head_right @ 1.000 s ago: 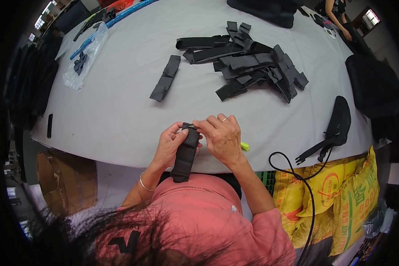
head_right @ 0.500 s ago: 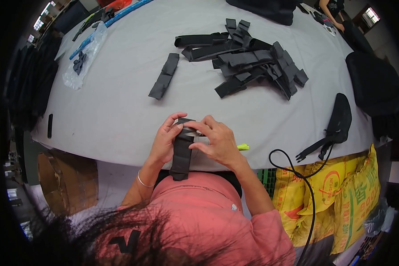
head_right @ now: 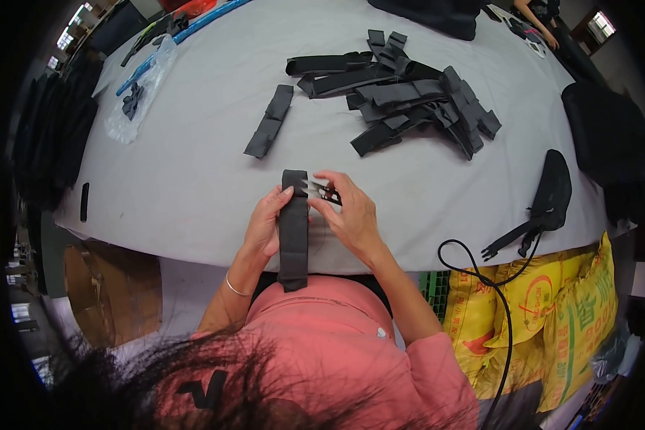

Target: Trimming excess sewing threads from black fabric straps using small thread nippers.

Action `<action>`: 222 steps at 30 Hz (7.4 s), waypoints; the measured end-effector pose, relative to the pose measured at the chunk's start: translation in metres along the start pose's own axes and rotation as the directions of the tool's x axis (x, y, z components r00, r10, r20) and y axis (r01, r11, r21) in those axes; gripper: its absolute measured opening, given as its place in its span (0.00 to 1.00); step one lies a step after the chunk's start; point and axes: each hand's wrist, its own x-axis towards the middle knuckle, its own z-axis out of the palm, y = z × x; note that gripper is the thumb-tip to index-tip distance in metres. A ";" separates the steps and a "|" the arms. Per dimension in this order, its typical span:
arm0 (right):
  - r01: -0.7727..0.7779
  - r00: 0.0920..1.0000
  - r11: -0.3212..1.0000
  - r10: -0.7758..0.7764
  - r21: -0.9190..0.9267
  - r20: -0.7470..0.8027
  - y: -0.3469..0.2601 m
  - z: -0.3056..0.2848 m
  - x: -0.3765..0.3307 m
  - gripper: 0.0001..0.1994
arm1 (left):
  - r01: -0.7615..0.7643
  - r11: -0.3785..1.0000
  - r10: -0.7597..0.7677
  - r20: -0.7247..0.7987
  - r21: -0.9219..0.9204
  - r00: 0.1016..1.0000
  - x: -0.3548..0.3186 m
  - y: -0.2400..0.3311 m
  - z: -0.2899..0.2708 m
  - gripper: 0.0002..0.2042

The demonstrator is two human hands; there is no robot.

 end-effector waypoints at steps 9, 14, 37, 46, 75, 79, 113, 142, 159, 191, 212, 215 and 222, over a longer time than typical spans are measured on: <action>0.306 0.948 0.873 -0.243 -0.381 0.204 0.012 -0.013 -0.029 0.11 | 0.064 0.977 -0.074 -0.042 -0.205 0.996 0.006 -0.006 -0.014 0.09; 0.251 0.967 0.894 -0.211 -0.370 0.145 0.019 -0.006 -0.024 0.10 | 0.113 0.967 -0.124 -0.034 -0.230 0.992 0.006 -0.006 -0.008 0.07; -0.096 0.988 0.985 0.077 0.146 0.135 0.012 0.015 -0.018 0.03 | -0.132 0.986 0.125 0.078 0.106 0.989 0.008 -0.002 -0.009 0.08; -0.171 0.975 0.982 0.157 0.080 0.156 0.002 0.021 -0.012 0.04 | -0.140 0.973 0.091 0.256 0.183 0.962 0.010 0.000 -0.019 0.10; 0.036 0.999 0.985 -0.032 -0.169 0.027 -0.005 0.010 -0.034 0.11 | -0.150 0.936 0.063 0.268 0.317 0.961 -0.002 0.013 -0.027 0.11; 0.073 0.991 0.974 -0.046 -0.213 0.129 -0.003 0.008 -0.043 0.10 | -0.164 0.959 0.102 0.259 0.232 0.961 -0.001 0.008 -0.030 0.11; 0.006 0.989 1.000 -0.006 -0.001 0.149 -0.001 0.024 -0.048 0.12 | -0.183 0.948 0.146 0.155 0.262 0.977 -0.004 0.004 -0.019 0.07; -0.028 0.981 0.994 0.008 0.102 0.195 -0.005 0.018 -0.051 0.15 | -0.236 0.861 0.203 0.120 0.450 0.972 0.000 0.004 -0.016 0.11; -0.104 0.986 0.990 0.091 0.094 0.137 -0.003 0.009 -0.043 0.15 | -0.168 0.936 0.118 0.172 0.310 0.978 -0.006 0.007 -0.018 0.15; 0.250 0.967 0.910 -0.220 -0.332 0.126 -0.005 -0.002 -0.040 0.15 | -0.251 0.864 0.218 0.125 0.437 0.968 -0.006 0.014 -0.006 0.09; 0.140 0.984 0.985 -0.149 0.100 0.098 -0.016 -0.023 -0.039 0.24 | -0.214 0.792 0.206 0.079 0.573 0.975 -0.007 0.015 0.009 0.10; 0.141 0.989 0.989 -0.143 0.043 0.043 -0.010 -0.032 -0.030 0.20 | -0.171 0.834 0.171 0.050 0.524 0.984 -0.004 0.016 0.008 0.10; 0.096 0.993 0.987 -0.086 -0.131 0.081 -0.002 -0.031 -0.037 0.14 | -0.143 0.873 0.144 0.034 0.467 0.989 -0.005 0.012 0.002 0.11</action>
